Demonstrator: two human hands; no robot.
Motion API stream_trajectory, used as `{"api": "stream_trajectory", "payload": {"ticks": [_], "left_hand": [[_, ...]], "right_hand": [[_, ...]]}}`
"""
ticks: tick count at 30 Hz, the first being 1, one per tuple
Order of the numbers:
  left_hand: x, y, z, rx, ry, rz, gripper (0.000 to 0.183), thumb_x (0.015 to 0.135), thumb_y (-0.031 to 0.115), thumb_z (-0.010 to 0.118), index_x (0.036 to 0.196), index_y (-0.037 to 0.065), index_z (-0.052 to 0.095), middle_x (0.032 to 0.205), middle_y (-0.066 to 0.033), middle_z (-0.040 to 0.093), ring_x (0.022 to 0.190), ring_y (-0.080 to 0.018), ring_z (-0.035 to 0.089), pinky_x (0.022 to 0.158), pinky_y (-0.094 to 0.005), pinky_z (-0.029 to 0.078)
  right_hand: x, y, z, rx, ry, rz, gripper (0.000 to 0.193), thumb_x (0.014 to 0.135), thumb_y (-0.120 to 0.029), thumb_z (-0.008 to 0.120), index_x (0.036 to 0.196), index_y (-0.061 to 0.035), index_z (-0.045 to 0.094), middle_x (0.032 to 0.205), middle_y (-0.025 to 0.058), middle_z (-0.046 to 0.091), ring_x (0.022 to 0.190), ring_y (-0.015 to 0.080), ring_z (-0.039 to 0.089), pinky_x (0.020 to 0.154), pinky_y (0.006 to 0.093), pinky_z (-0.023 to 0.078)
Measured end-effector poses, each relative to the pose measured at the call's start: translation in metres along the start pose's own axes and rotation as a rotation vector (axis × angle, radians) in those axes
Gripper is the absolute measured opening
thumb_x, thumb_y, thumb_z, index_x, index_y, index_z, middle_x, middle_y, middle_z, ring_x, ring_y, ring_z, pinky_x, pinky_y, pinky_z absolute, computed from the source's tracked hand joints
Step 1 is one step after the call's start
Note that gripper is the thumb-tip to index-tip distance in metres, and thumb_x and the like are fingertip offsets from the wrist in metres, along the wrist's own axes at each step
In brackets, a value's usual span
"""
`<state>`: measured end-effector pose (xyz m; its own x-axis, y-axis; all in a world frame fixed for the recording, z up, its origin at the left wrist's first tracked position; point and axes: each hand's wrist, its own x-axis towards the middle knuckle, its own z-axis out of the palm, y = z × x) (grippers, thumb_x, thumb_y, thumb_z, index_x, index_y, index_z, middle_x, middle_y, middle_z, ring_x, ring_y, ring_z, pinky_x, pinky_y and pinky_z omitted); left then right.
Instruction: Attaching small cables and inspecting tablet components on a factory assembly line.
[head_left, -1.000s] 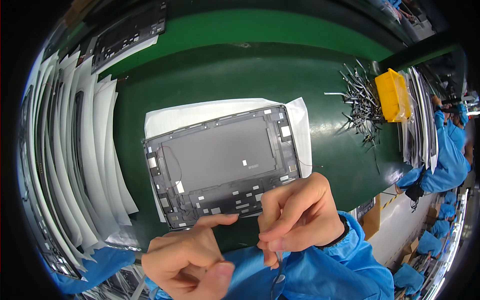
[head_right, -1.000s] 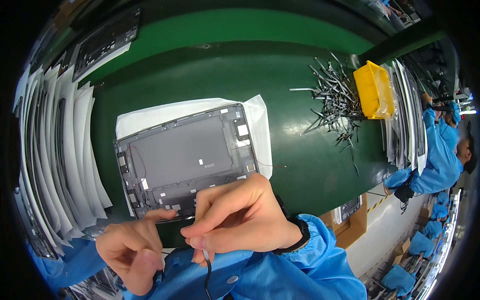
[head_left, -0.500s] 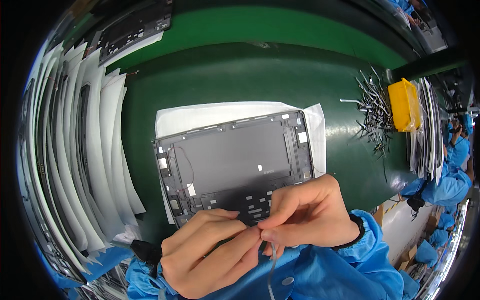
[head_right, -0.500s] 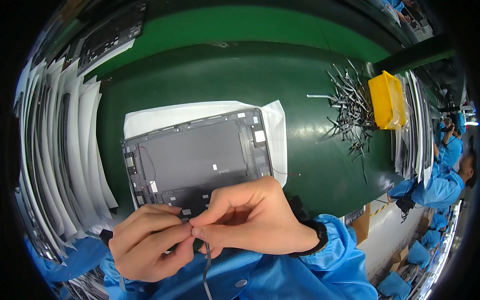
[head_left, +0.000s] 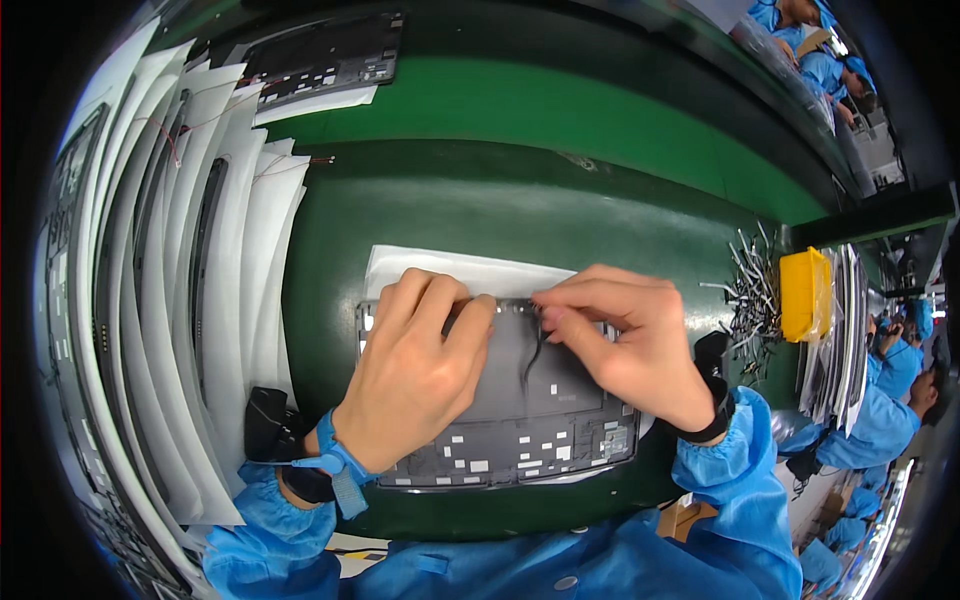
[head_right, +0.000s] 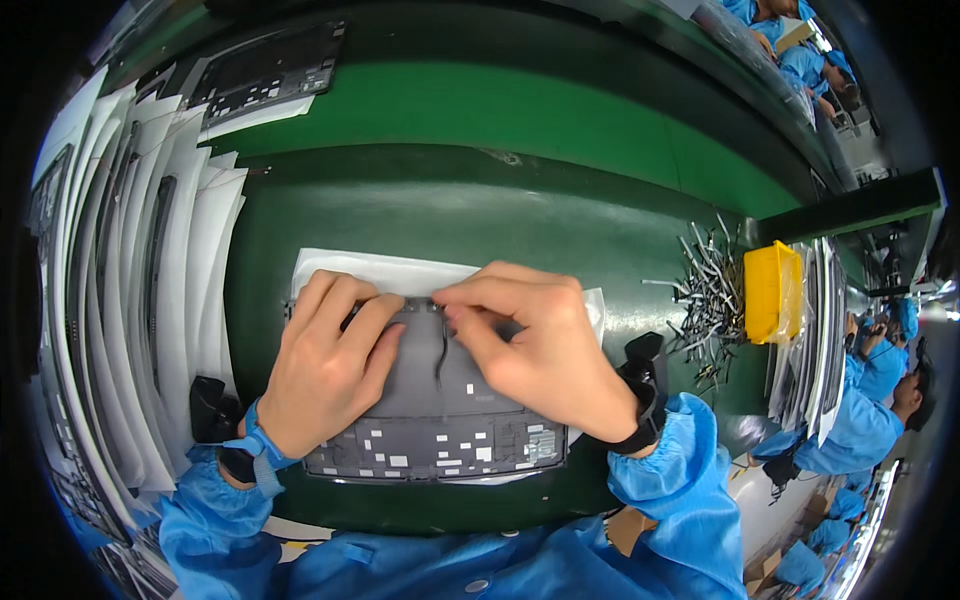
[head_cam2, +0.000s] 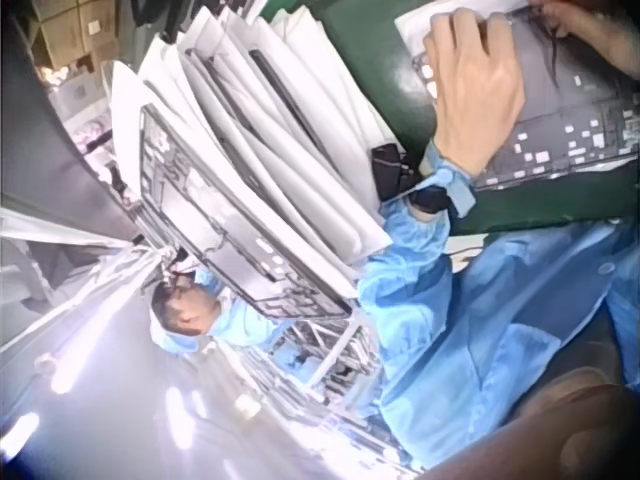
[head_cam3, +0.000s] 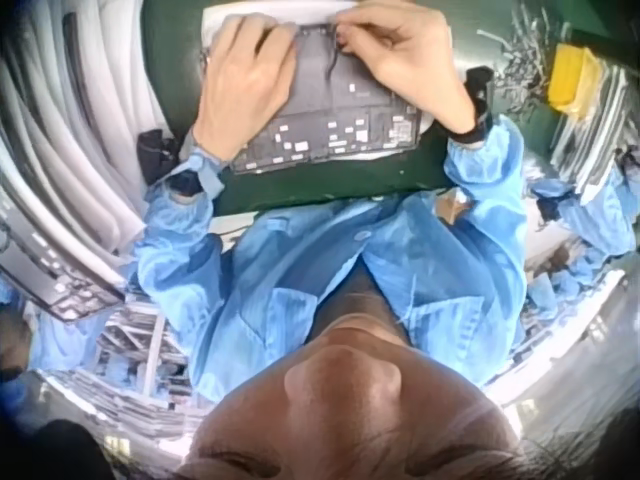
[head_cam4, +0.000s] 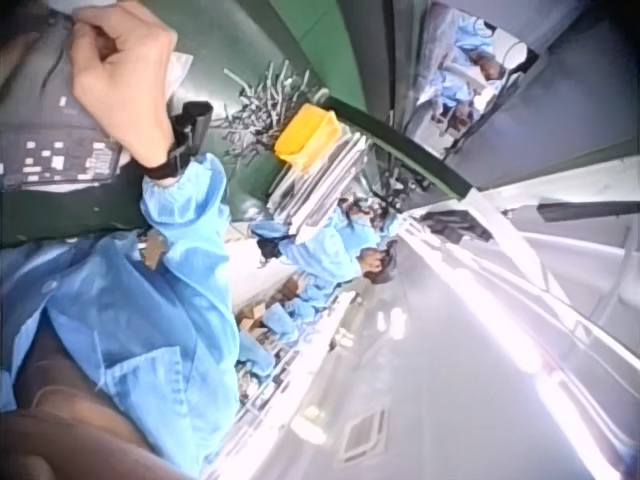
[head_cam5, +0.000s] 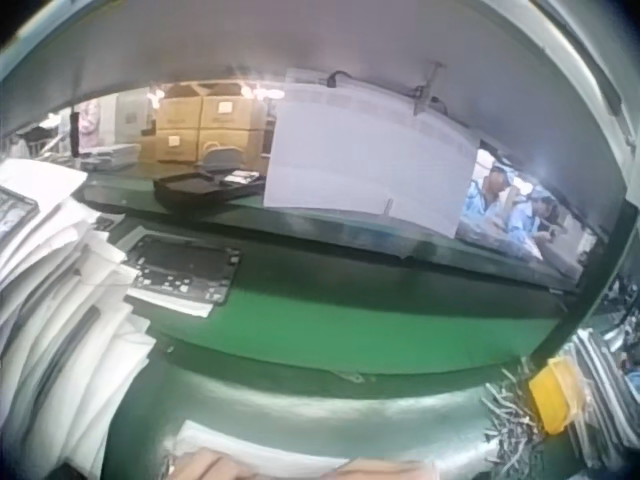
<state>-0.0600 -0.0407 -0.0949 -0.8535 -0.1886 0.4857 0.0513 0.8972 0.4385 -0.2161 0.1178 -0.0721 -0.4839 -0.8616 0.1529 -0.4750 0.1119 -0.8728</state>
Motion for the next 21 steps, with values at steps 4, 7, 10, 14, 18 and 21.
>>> {"api": "stream_trajectory", "payload": {"ticks": [4,7,10,14,18,21], "left_hand": [[-0.001,-0.005,0.0,-0.268,-0.109,-0.16,0.019,0.078,-0.003,0.076,0.094,-0.002,0.067,0.092,-0.0117,0.06,0.08,-0.0306,0.059,0.072,-0.0408,0.051],[-0.005,-0.011,0.01,-0.279,-0.07,-0.047,0.017,0.077,-0.004,0.076,0.091,-0.001,0.066,0.09,-0.011,0.061,0.078,-0.0295,0.06,0.068,-0.0396,0.05],[-0.003,-0.013,0.01,-0.38,-0.048,-0.092,0.016,0.076,-0.007,0.073,0.09,-0.001,0.067,0.086,-0.0109,0.06,0.076,-0.03,0.061,0.067,-0.04,0.05],[0.0,-0.012,0.009,-0.4,-0.074,-0.117,0.016,0.075,-0.011,0.068,0.086,0.0,0.067,0.083,-0.0105,0.061,0.076,-0.0291,0.06,0.066,-0.0383,0.049],[0.003,-0.01,0.01,-0.391,-0.097,-0.173,0.016,0.074,-0.01,0.067,0.085,0.001,0.067,0.083,-0.0098,0.062,0.076,-0.028,0.06,0.065,-0.037,0.048],[0.004,-0.008,0.009,-0.39,-0.116,-0.182,0.015,0.074,-0.009,0.068,0.084,0.001,0.067,0.082,-0.0094,0.062,0.075,-0.0273,0.06,0.065,-0.0369,0.048]], "right_hand": [[0.0,-0.003,0.013,-0.074,-0.043,0.025,0.012,0.087,0.002,0.072,0.098,0.0044,0.075,0.084,0.0166,0.074,0.069,0.0226,0.073,0.061,0.0307,0.057],[-0.004,0.001,0.009,-0.147,-0.074,-0.072,0.011,0.084,0.004,0.074,0.095,0.0038,0.074,0.084,0.014,0.071,0.063,0.021,0.068,0.056,0.0316,0.054],[-0.008,0.006,0.013,-0.179,-0.061,-0.125,0.017,0.077,0.008,0.077,0.092,0.0009,0.074,0.083,0.01,0.066,0.063,0.0204,0.064,0.055,0.0309,0.052],[-0.009,0.017,0.016,-0.291,-0.013,-0.331,0.022,0.069,0.008,0.079,0.089,-0.0004,0.071,0.081,0.0079,0.062,0.065,0.0226,0.063,0.055,0.033,0.051],[-0.01,0.017,0.018,-0.254,0.018,-0.278,0.022,0.067,0.008,0.079,0.084,-0.001,0.068,0.079,0.0077,0.06,0.066,0.024,0.062,0.055,0.0343,0.05],[-0.012,0.018,0.018,-0.24,0.013,-0.246,0.018,0.069,0.005,0.078,0.082,-0.0018,0.067,0.079,0.0086,0.061,0.067,0.0251,0.063,0.056,0.0347,0.05]]}}
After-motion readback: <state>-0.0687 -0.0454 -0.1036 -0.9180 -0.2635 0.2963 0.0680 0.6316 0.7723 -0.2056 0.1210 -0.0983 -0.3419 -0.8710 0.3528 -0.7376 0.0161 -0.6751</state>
